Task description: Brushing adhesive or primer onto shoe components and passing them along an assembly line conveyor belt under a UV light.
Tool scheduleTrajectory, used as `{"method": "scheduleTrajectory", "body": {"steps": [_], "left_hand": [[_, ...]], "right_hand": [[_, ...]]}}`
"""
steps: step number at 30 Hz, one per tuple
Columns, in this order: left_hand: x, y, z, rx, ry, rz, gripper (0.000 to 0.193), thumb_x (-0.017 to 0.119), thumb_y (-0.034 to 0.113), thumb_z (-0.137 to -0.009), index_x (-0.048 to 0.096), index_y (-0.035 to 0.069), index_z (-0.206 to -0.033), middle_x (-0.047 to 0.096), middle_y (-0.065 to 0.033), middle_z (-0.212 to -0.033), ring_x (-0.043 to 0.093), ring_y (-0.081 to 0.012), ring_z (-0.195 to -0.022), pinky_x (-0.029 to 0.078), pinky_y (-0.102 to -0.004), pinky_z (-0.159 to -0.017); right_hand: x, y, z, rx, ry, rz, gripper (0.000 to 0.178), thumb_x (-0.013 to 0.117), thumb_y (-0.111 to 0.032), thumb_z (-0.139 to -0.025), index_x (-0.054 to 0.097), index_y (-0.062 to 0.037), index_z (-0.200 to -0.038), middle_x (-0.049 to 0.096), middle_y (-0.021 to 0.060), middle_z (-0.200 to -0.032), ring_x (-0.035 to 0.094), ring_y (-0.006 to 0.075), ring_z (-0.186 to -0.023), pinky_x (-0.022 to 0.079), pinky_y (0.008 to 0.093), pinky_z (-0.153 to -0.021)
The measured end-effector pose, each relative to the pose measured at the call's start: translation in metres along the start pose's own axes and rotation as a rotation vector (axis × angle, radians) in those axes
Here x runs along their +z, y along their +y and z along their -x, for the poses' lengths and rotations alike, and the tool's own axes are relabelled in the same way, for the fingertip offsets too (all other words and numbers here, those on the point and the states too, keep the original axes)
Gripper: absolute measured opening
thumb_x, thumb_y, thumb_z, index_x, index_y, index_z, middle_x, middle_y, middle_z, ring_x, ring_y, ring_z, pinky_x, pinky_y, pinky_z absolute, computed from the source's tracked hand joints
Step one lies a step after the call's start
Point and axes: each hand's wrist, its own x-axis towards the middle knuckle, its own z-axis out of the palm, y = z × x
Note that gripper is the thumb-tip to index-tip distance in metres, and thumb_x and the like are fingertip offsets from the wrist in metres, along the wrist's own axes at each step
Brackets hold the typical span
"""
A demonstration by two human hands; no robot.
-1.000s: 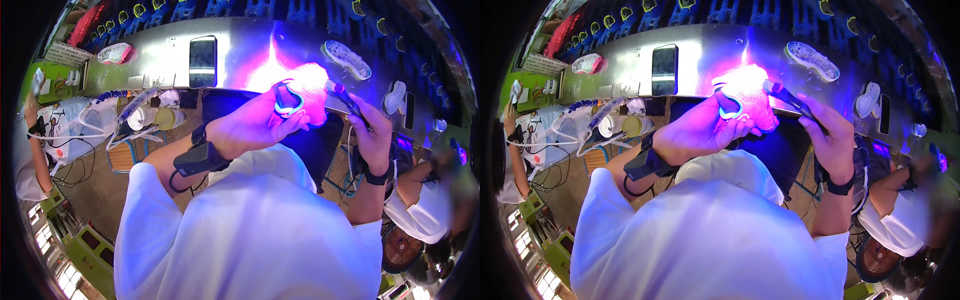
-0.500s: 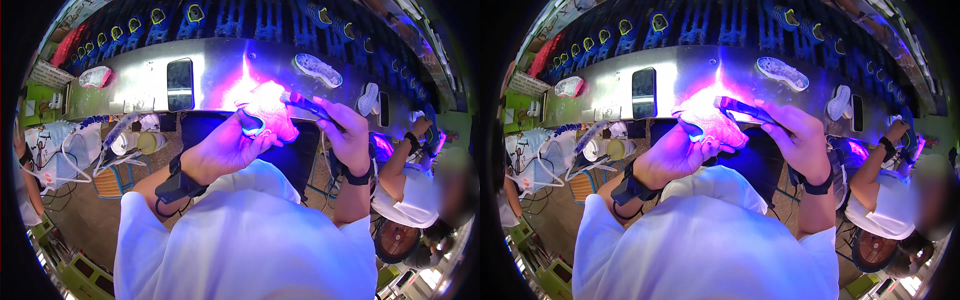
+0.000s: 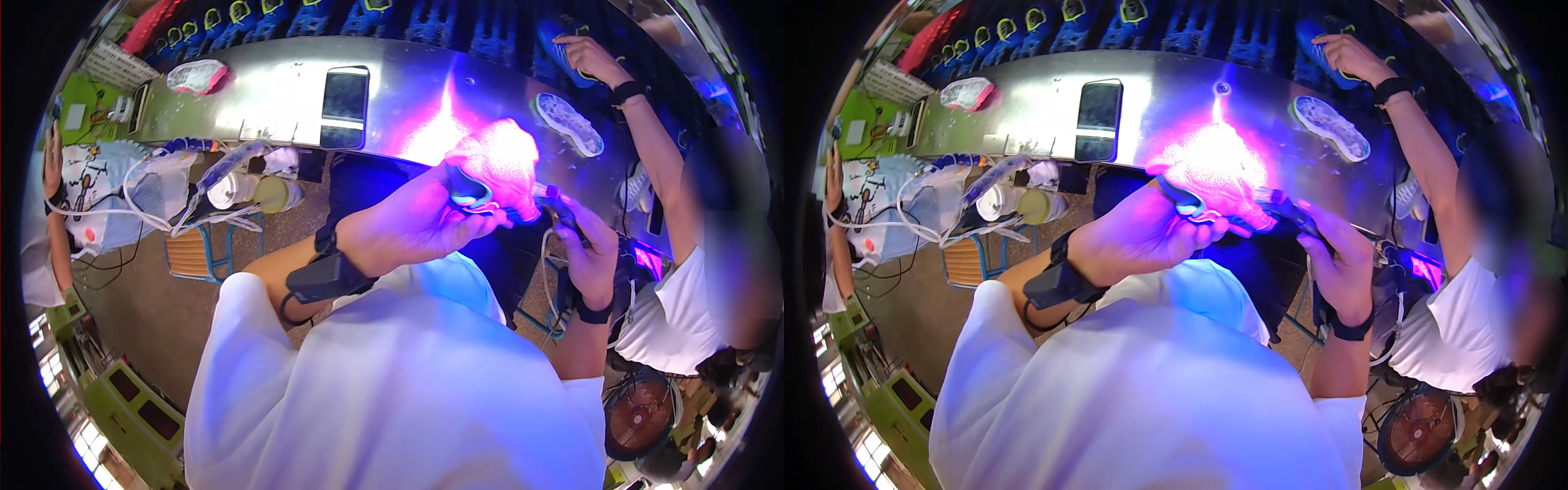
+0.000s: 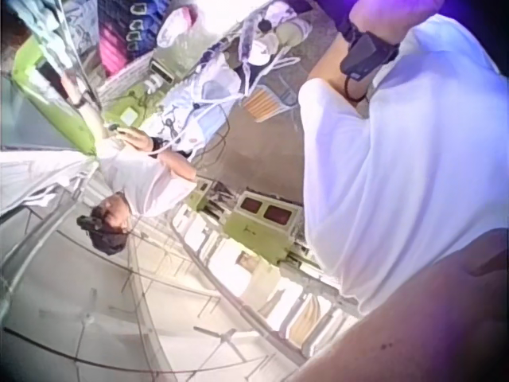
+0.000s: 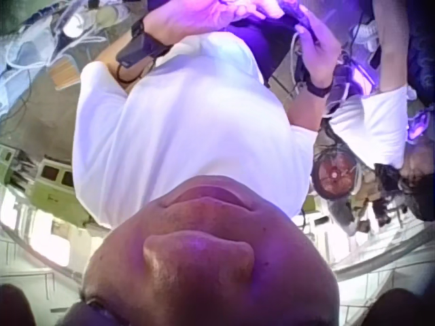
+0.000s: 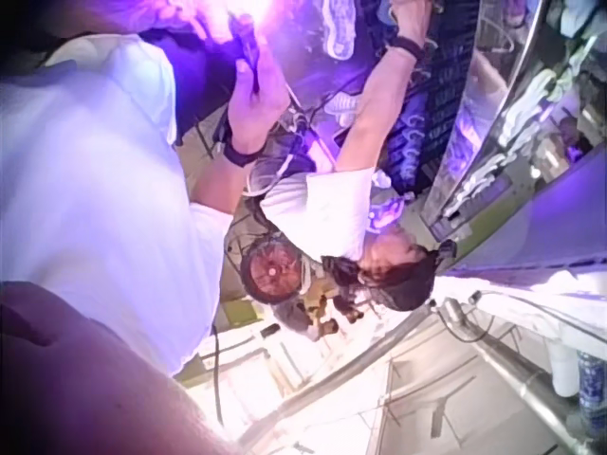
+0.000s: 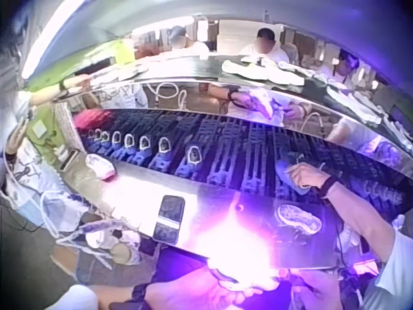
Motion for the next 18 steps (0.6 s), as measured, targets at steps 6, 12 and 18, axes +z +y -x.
{"method": "scheduleTrajectory", "body": {"steps": [6, 12, 18], "left_hand": [[-0.003, 0.028, -0.025, 0.484, 0.134, -1.057, 0.043, 0.056, 0.022, -0.101, 0.053, -0.004, -0.135, 0.067, -0.0111, -0.123, 0.067, -0.0179, -0.106, 0.055, -0.0317, -0.091], [0.039, 0.063, -0.022, 0.719, 0.228, -1.359, 0.049, 0.071, 0.011, -0.093, 0.056, -0.002, -0.138, 0.068, -0.0096, -0.123, 0.066, -0.0165, -0.110, 0.053, -0.0318, -0.098], [0.063, 0.121, -0.045, 0.790, 0.460, -1.833, 0.057, 0.079, 0.020, -0.089, 0.058, -0.002, -0.137, 0.070, -0.0030, -0.111, 0.062, -0.0071, -0.098, 0.052, -0.0264, -0.086]], "right_hand": [[0.018, 0.005, -0.027, 0.339, 0.103, 0.012, 0.039, 0.064, -0.007, -0.096, 0.062, -0.0044, -0.135, 0.074, 0.0158, -0.102, 0.068, 0.0190, -0.088, 0.053, 0.0323, -0.083], [0.032, -0.004, -0.014, 0.143, 0.034, -0.019, 0.040, 0.072, -0.007, -0.089, 0.065, -0.0029, -0.128, 0.072, 0.0190, -0.109, 0.070, 0.0299, -0.098, 0.053, 0.0351, -0.088], [0.014, 0.041, -0.002, 0.206, 0.090, -0.008, 0.042, 0.071, -0.003, -0.089, 0.063, -0.0015, -0.130, 0.072, 0.0167, -0.106, 0.070, 0.0248, -0.097, 0.052, 0.0342, -0.090]]}}
